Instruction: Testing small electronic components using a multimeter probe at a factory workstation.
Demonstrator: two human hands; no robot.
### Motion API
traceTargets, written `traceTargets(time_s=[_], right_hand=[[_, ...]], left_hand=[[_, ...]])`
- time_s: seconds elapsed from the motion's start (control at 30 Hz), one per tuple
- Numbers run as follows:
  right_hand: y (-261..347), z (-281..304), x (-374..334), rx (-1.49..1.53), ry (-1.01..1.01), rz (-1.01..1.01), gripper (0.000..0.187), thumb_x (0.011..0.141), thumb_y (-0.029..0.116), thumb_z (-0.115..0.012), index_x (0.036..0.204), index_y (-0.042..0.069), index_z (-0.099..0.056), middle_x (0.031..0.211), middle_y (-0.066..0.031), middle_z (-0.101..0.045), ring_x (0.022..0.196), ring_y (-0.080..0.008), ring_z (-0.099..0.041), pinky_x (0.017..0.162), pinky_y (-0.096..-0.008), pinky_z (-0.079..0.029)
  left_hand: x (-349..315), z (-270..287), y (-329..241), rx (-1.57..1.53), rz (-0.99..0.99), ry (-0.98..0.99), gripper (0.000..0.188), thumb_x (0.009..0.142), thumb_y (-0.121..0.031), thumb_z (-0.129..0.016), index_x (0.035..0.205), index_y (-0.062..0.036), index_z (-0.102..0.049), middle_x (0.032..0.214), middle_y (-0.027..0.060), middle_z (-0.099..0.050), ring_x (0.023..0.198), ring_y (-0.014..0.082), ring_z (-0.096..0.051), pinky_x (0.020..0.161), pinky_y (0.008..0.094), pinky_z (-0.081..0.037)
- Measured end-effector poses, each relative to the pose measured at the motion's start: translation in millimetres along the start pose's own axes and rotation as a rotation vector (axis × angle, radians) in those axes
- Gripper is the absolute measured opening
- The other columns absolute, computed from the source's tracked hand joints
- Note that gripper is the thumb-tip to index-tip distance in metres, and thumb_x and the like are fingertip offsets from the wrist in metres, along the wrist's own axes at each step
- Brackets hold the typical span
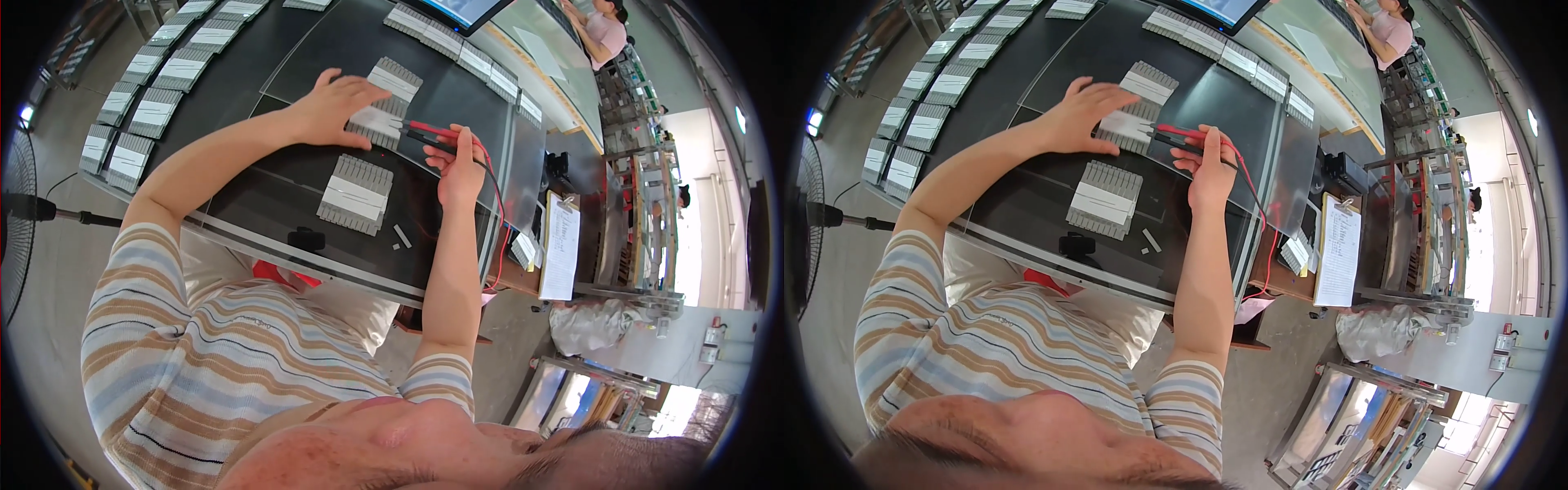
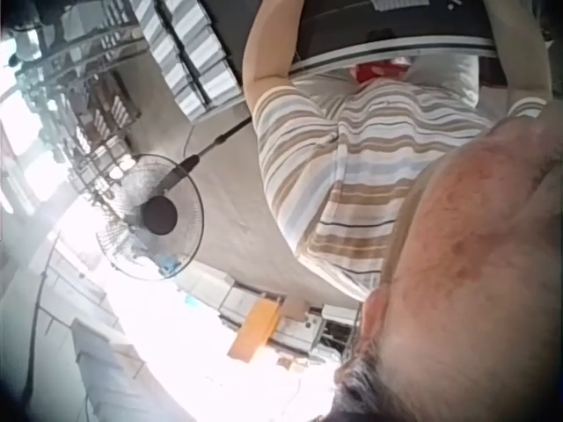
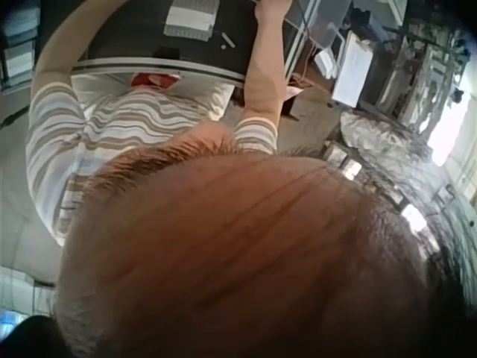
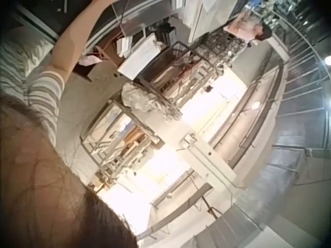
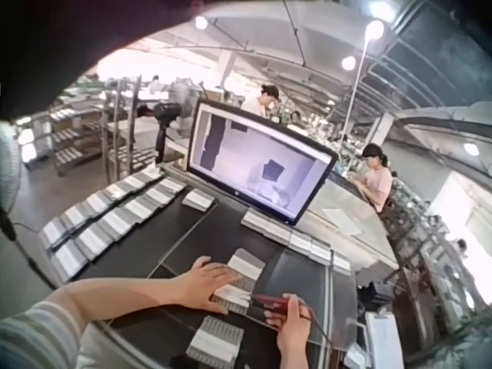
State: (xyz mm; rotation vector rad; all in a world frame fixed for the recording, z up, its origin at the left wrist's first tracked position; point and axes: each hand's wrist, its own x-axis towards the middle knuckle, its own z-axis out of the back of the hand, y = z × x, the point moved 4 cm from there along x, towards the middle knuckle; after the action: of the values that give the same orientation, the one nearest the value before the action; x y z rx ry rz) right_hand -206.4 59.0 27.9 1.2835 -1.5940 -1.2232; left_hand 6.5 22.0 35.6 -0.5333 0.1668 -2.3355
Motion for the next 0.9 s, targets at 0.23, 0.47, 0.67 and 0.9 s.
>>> traceTargets(time_s=[0.23,0.47,0.67,0.9], right_hand=[[-5,-7,-3,-0.118,0.062,-0.022,0.029,0.088,0.027,-0.045,0.097,-0.001,-0.05,0.081,-0.0124,-0.056,0.06,-0.0204,-0.061,0.046,-0.0235,-0.048],[-6,-10,-4,-0.121,0.059,-0.009,0.029,0.088,0.026,-0.045,0.096,-0.001,-0.05,0.08,-0.0124,-0.056,0.06,-0.021,-0.061,0.046,-0.0245,-0.048],[-3,-1,-1,0.036,0.0,0.015,0.027,0.088,0.026,-0.044,0.094,0.0,-0.05,0.078,-0.0124,-0.056,0.058,-0.0216,-0.06,0.045,-0.0246,-0.048],[-2,-2,0,0.048,0.006,0.012,0.028,0.088,0.026,-0.044,0.094,0.0,-0.05,0.078,-0.0124,-0.057,0.056,-0.0213,-0.06,0.044,-0.0245,-0.048]], left_hand=[[-10,-7,-6,0.001,-0.042,-0.013,0.074,0.067,-0.043,-0.064,0.126,-0.0137,-0.032,0.122,0.0094,-0.042,0.119,0.0234,-0.031,0.099,0.0475,-0.014],[-11,-5,-5,-0.007,-0.021,0.016,0.075,0.065,-0.043,-0.065,0.127,-0.0142,-0.033,0.123,0.009,-0.04,0.119,0.0229,-0.031,0.1,0.0461,-0.012],[-22,16,-23,-0.159,0.005,0.125,0.071,0.067,-0.04,-0.065,0.125,-0.0128,-0.036,0.121,0.0101,-0.042,0.118,0.0238,-0.032,0.1,0.0449,-0.013],[-65,20,-61,-0.174,-0.152,0.225,0.082,0.062,-0.048,-0.067,0.126,-0.01,-0.034,0.124,0.0104,-0.04,0.119,0.0252,-0.032,0.099,0.0446,-0.014]])
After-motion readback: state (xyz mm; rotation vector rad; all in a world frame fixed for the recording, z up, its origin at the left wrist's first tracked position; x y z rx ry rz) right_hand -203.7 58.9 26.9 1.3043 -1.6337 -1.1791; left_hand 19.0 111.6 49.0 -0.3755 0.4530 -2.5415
